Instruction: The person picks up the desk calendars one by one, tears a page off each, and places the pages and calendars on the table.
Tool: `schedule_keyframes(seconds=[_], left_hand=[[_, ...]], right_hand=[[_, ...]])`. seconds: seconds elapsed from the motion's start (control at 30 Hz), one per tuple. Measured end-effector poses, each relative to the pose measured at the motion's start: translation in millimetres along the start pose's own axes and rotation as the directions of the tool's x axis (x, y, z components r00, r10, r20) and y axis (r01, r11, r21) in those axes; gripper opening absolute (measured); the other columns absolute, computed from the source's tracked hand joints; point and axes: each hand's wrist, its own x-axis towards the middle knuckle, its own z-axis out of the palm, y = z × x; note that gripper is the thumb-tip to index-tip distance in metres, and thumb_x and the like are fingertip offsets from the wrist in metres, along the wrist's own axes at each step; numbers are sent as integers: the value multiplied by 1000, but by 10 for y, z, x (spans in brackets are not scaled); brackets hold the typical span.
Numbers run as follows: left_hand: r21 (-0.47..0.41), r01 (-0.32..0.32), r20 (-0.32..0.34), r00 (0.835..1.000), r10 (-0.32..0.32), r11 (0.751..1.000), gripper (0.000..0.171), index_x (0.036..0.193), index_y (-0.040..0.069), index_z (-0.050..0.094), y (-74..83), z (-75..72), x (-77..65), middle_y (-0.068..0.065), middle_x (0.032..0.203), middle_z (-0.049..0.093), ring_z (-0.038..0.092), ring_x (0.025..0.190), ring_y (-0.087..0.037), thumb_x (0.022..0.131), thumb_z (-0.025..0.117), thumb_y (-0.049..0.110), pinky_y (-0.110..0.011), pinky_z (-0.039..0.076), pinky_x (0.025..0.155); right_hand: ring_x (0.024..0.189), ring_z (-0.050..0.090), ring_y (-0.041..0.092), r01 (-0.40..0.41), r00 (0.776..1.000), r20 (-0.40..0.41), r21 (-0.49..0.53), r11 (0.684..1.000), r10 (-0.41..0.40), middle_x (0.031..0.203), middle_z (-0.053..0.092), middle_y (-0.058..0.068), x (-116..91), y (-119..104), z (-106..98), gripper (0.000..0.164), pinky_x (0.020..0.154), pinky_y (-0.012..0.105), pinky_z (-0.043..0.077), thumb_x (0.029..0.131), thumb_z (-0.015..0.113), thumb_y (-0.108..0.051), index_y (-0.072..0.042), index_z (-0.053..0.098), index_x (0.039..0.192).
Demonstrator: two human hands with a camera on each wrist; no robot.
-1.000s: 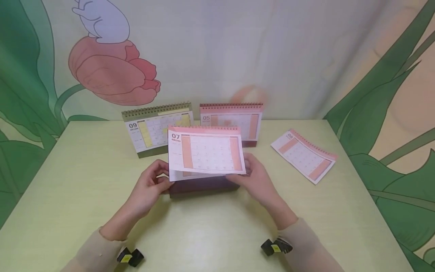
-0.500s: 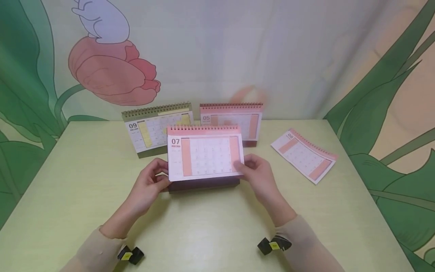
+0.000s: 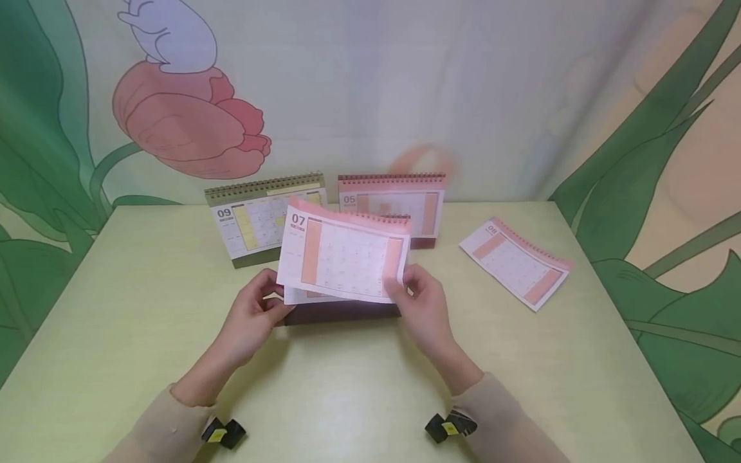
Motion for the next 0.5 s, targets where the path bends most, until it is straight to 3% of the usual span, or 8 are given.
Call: schedule_keyframes(seconds=[0.2,0.33,0.5], left_hand=[[-16,-5,11,1000,5,1000,26,112,-2,56,-2,36,-3,-21,98,62,52,62,-19,91,62,-16,-23,40,56],[6,2,5,1000,-2,1000,35,121,2,58,-24,43,-20,-18,100,62,52,62,-20,91,62,-16,-23,40,55],[-13,2,-9,1000,-2,1000,33,117,0,56,-49,59,-33,-16,100,60,57,66,-23,90,61,-18,-23,42,55]], right_hand=[[94,54,17,12,1000,-22,45,999,-11,110,65,15,-27,76,33,18,72,17,48,96,64,8,9,49,86],[93,54,17,10,1000,-7,32,999,-10,118,65,21,-50,98,52,18,71,17,47,96,64,9,11,50,85],[94,57,15,3,999,48,-27,1000,-2,126,62,24,-46,87,95,16,75,17,49,97,64,7,11,53,86]])
